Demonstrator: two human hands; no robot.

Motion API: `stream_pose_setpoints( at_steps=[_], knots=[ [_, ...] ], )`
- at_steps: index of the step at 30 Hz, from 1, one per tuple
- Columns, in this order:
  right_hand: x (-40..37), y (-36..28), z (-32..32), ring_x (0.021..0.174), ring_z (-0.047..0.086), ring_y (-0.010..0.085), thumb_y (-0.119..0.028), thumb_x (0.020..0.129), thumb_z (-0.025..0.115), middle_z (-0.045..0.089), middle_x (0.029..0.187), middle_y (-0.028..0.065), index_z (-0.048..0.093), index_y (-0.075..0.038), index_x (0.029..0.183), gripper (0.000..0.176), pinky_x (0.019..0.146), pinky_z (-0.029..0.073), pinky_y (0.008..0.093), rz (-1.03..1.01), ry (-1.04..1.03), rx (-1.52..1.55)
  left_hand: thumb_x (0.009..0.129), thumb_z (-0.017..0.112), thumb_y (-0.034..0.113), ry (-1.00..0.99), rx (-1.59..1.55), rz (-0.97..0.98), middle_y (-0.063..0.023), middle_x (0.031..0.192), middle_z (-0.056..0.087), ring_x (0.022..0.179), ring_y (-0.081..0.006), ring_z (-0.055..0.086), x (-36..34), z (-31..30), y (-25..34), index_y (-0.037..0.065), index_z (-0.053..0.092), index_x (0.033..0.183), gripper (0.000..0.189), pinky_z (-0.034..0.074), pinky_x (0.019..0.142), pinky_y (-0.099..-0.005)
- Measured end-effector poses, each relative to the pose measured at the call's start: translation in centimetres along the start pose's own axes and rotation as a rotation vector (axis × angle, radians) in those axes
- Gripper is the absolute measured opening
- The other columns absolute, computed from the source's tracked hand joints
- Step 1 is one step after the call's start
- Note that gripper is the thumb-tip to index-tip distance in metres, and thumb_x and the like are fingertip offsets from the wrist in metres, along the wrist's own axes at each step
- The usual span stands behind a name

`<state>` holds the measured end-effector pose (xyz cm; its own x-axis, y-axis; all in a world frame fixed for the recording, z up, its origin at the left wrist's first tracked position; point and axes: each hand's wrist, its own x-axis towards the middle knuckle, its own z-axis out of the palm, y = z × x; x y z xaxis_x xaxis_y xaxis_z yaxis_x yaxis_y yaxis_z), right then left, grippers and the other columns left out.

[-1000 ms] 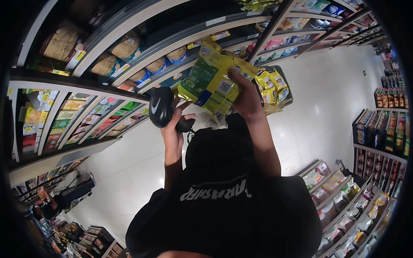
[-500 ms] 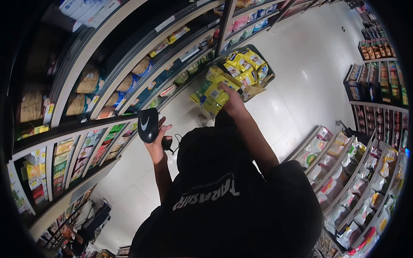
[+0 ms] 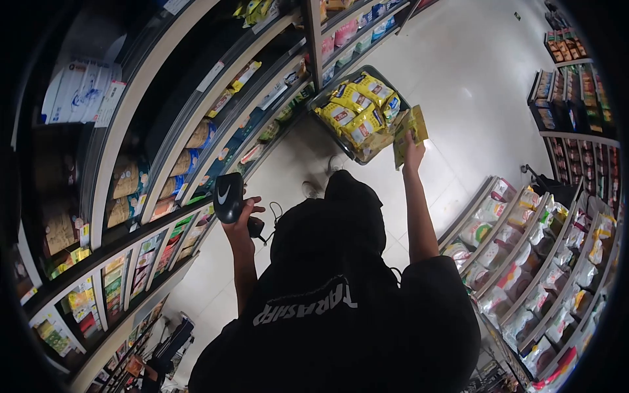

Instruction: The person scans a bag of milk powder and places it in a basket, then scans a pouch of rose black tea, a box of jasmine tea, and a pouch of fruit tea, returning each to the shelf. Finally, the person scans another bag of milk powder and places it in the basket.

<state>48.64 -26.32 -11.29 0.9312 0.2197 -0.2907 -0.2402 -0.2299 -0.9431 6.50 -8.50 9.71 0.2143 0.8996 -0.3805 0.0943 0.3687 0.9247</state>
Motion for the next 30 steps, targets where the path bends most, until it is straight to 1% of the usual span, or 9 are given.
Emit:
stream_pose_setpoints(
  at_steps=[3,6,8,9,15,19,25,27,30],
  knots=[
    [2.2,-0.6,1.0,0.113,0.061,0.0348,-0.029,0.087,0.071,0.061,0.125,0.0214,0.043,0.002,0.141,0.068,0.097,0.048,0.0409,-0.115,-0.143,-0.271,0.086,0.068,0.007,0.008,0.020,-0.089,-0.0188,0.095,0.070,0.073,-0.0213,0.071,0.3,1.7,0.2,-0.003,0.052,0.127,0.045,0.045,0.044,-0.0224],
    [3.9,4.2,3.2,0.131,0.045,0.0415,-0.026,0.083,0.074,0.046,0.141,0.0287,0.034,0.001,0.146,0.079,0.108,0.039,0.0444,-0.585,-0.205,-0.697,0.087,0.068,0.007,0.036,0.065,-0.107,-0.0189,0.095,0.070,0.073,-0.0208,0.070,0.5,3.0,0.2,-0.003,0.051,0.128,0.045,0.045,0.044,-0.0225],
    [3.1,6.7,4.8,0.140,0.030,0.0446,-0.020,0.079,0.077,0.031,0.150,0.0313,0.029,0.000,0.149,0.087,0.114,0.030,0.0453,-0.455,-0.277,-0.709,0.087,0.068,0.007,0.054,0.091,-0.123,-0.0189,0.096,0.070,0.073,-0.0207,0.070,0.6,3.8,0.6,-0.002,0.051,0.128,0.045,0.045,0.045,-0.0225],
    [2.9,8.6,5.4,0.137,0.039,0.0397,-0.018,0.077,0.078,0.036,0.150,0.0256,0.026,0.002,0.151,0.093,0.111,0.035,0.0414,-0.461,-0.310,-0.722,0.087,0.068,0.008,0.063,0.103,-0.130,-0.0189,0.096,0.070,0.072,-0.0206,0.070,0.7,4.1,0.8,-0.002,0.051,0.128,0.045,0.045,0.045,-0.0225],
    [-1.7,10.4,6.8,0.112,0.062,0.0372,-0.031,0.089,0.064,0.066,0.116,0.0224,0.060,-0.007,0.128,0.046,0.097,0.048,0.0421,0.004,-0.746,-0.805,0.087,0.068,0.009,0.091,0.180,-0.151,-0.0184,0.097,0.070,0.073,-0.0205,0.070,1.1,5.5,1.4,-0.002,0.051,0.127,0.045,0.045,0.046,-0.0231],
    [-3.6,8.0,6.4,0.109,0.064,0.0366,-0.018,0.088,0.056,0.068,0.113,0.0218,0.063,-0.005,0.123,0.038,0.095,0.049,0.0428,0.056,-0.728,-0.738,0.086,0.068,0.009,0.117,0.172,-0.140,-0.0175,0.096,0.070,0.073,-0.0205,0.070,1.3,6.5,1.5,-0.003,0.051,0.125,0.044,0.046,0.048,-0.0231],
    [-3.6,7.0,8.5,0.104,0.064,0.0390,-0.012,0.080,0.054,0.069,0.107,0.0202,0.064,-0.006,0.119,0.041,0.092,0.050,0.0440,-0.223,-0.680,-0.672,0.084,0.070,0.008,0.180,0.159,-0.181,-0.0140,0.092,0.071,0.072,-0.0199,0.070,1.2,6.4,1.0,-0.003,0.057,0.115,0.035,0.046,0.048,-0.0236],
    [-3.2,5.4,10.3,0.104,0.064,0.0399,-0.012,0.078,0.055,0.068,0.109,0.0214,0.060,-0.006,0.125,0.047,0.092,0.050,0.0442,-0.149,-0.783,-0.596,0.083,0.071,0.006,0.243,0.122,-0.155,-0.0099,0.088,0.071,0.070,-0.0175,0.069,0.8,6.3,1.0,-0.003,0.068,0.099,0.018,0.045,0.047,-0.0234],
    [-3.5,4.9,13.0,0.102,0.065,0.0367,-0.015,0.077,0.061,0.067,0.108,0.0227,0.047,-0.006,0.138,0.062,0.090,0.050,0.0437,-0.068,-0.809,-0.613,0.082,0.072,0.006,0.313,0.107,-0.139,-0.0108,0.087,0.071,0.070,-0.0192,0.070,0.5,5.3,0.2,-0.003,0.068,0.098,0.019,0.046,0.048,-0.0247]
  ],
)
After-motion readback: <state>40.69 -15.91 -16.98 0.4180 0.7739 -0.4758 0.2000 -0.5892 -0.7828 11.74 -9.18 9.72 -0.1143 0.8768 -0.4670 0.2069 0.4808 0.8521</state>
